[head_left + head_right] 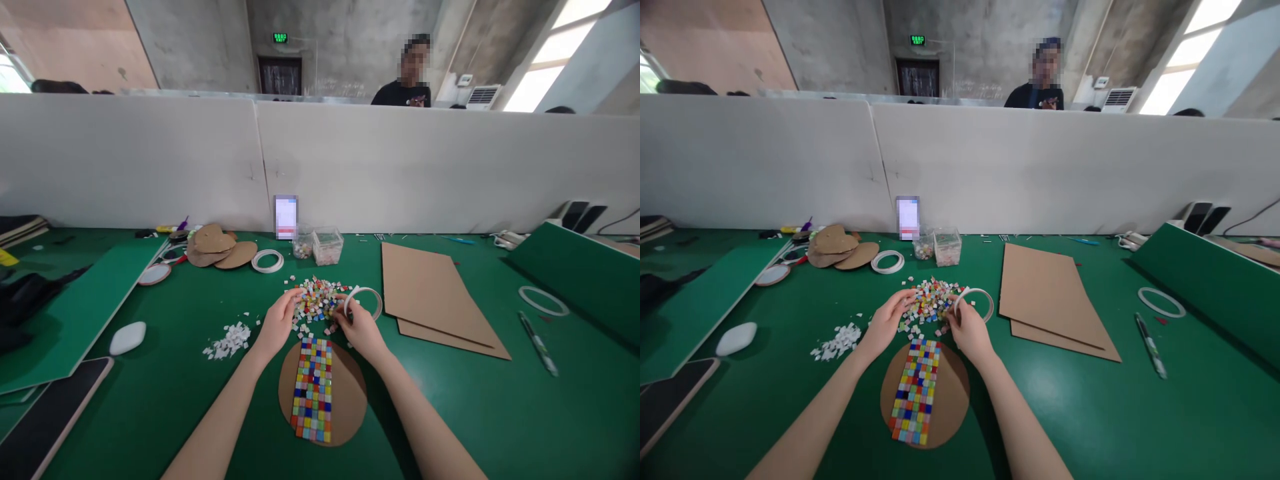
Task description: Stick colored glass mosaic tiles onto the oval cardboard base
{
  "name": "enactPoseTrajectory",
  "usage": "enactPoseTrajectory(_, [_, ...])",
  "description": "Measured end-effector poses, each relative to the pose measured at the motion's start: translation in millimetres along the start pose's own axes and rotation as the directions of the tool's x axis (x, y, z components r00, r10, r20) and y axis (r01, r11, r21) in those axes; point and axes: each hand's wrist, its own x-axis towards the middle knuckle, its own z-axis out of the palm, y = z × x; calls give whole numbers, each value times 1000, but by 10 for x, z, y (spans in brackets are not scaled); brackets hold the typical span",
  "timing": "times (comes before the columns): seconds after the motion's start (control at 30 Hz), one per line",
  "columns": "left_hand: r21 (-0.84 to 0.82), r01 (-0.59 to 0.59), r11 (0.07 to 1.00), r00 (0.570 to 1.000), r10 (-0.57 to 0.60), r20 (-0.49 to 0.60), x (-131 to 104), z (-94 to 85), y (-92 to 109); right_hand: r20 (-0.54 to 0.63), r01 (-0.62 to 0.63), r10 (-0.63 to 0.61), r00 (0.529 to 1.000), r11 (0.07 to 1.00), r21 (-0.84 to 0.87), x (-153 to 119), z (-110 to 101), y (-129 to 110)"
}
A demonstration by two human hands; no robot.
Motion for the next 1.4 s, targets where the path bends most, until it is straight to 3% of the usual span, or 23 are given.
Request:
enactPoseTrajectory(0.1, [51,-17,999,999,18,-26,1,-1,15,-2,-14,14,1000,999,52,11,-33,29])
enactPoseTrajectory(0.33, [252,-176,951,983,185,-11,-50,96,143,10,-8,8,1000,999,36,-1,-87,67])
enactPoseTrajectory(0.6, [274,-164,948,985,172,-6,-42,131,69,146,74,-67,987,996,-49,-51,-104,24])
enactPoseTrajectory(1.0, [250,-190,949,982,186,40,-58,145,138,204,162,-122,971,968,-190,-68,-183,-135])
enactPoseTrajectory(1.2, [270,-197,943,980,195,35,-59,144,128,152,143,-114,982,970,-196,-58,-168,-56])
enactPoseTrajectory(1.4, [294,-186,938,981,196,-4,-53,144,115,50,55,-47,998,986,-156,-36,2,-10])
